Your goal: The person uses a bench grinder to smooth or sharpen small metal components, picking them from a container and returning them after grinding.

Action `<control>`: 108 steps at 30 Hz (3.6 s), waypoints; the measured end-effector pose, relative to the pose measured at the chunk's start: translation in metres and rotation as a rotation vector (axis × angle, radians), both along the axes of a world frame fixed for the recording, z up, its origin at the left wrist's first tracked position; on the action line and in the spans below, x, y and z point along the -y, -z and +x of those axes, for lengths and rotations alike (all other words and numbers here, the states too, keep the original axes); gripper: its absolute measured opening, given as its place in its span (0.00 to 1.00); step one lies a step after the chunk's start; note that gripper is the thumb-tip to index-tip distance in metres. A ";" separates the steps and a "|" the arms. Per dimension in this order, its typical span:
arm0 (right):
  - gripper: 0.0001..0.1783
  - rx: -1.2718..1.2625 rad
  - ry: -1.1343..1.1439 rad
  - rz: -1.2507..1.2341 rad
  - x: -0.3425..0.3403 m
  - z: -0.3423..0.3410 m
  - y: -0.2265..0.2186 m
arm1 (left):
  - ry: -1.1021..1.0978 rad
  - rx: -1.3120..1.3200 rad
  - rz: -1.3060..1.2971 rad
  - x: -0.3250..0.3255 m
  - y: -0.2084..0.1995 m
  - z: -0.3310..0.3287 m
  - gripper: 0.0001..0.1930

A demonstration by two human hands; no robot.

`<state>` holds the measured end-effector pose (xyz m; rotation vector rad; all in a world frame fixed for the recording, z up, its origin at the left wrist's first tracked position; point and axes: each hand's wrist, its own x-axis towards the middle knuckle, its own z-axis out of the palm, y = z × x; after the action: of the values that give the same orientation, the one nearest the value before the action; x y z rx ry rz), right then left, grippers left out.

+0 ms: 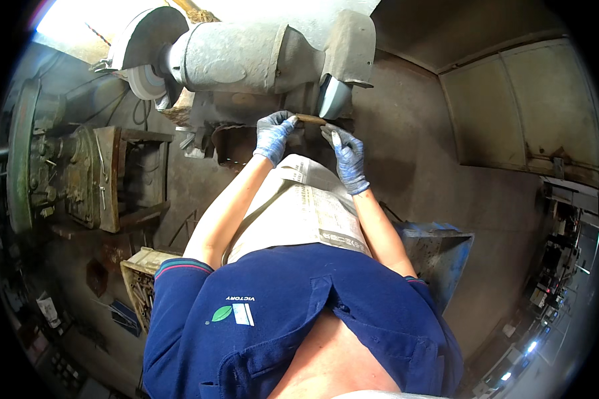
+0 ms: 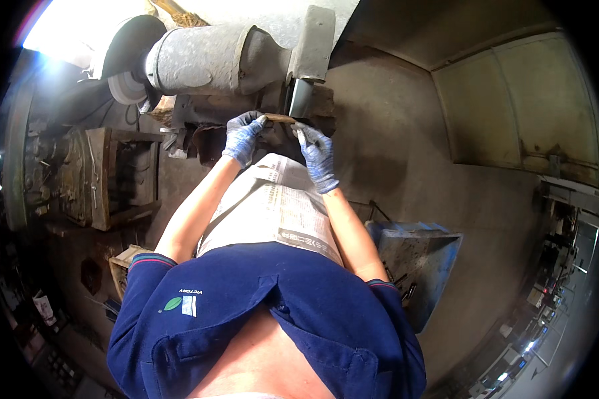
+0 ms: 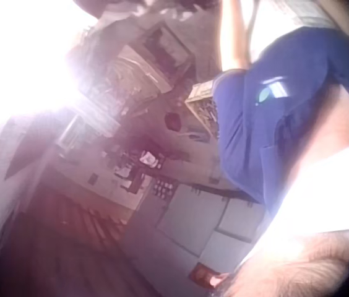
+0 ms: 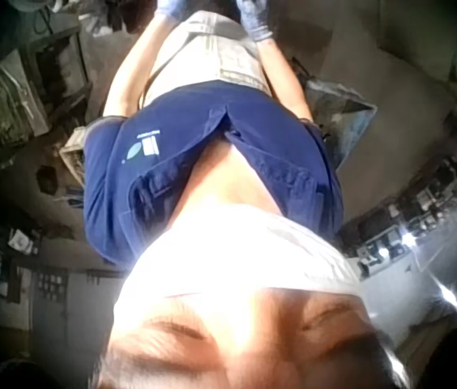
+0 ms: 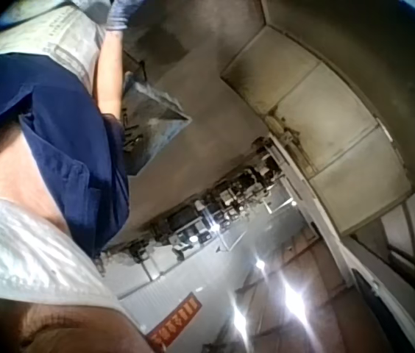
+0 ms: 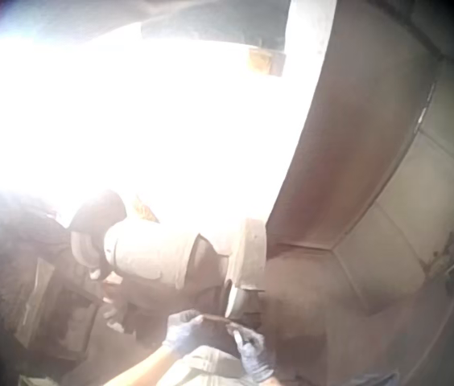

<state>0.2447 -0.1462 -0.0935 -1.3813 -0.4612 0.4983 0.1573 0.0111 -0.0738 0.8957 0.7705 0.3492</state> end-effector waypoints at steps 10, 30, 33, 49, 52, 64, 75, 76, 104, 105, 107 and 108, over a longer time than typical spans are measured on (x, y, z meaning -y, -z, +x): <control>0.12 -0.042 0.002 -0.043 0.039 0.032 0.022 | 0.052 -0.003 0.062 0.023 0.013 0.033 0.04; 0.15 -0.296 -0.095 0.246 0.000 -0.017 -0.012 | -0.029 0.060 0.064 -0.002 0.012 -0.018 0.03; 0.18 -0.134 -0.109 0.241 0.012 -0.032 -0.017 | -0.014 0.137 0.163 0.006 0.014 -0.034 0.05; 0.21 0.618 0.127 -0.175 0.116 -0.106 -0.125 | 0.409 0.382 0.352 0.074 -0.031 -0.069 0.09; 0.27 0.764 0.252 -0.494 0.147 -0.111 -0.151 | 0.535 0.128 0.617 0.058 -0.051 -0.080 0.11; 0.27 0.470 0.372 -1.274 0.371 -0.034 -0.111 | -0.433 -0.472 0.708 -0.018 0.031 -0.328 0.06; 0.13 0.735 -0.177 -0.759 0.163 0.004 -0.125 | -0.676 -1.318 0.518 0.027 0.048 -0.617 0.12; 0.13 0.733 -0.192 -0.738 0.154 0.001 -0.123 | -0.555 -1.441 0.397 0.024 0.034 -0.619 0.13; 0.13 0.668 -0.365 -0.735 0.117 -0.027 -0.128 | -0.364 -1.841 0.580 -0.037 0.031 -0.620 0.12; 0.13 0.673 -0.353 -0.725 0.124 -0.023 -0.125 | -0.468 -1.822 0.655 -0.034 0.026 -0.625 0.12; 0.13 0.695 -0.335 -0.709 0.136 -0.015 -0.116 | -0.748 -1.702 0.773 -0.022 0.010 -0.625 0.12; 0.12 0.711 -0.323 -0.704 0.142 -0.011 -0.110 | -0.872 -1.640 0.864 -0.017 0.003 -0.620 0.12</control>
<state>0.2334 -0.2884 0.0166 -2.1854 -1.1766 0.4333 -0.4628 0.0282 -0.0768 1.5837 2.6966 0.7220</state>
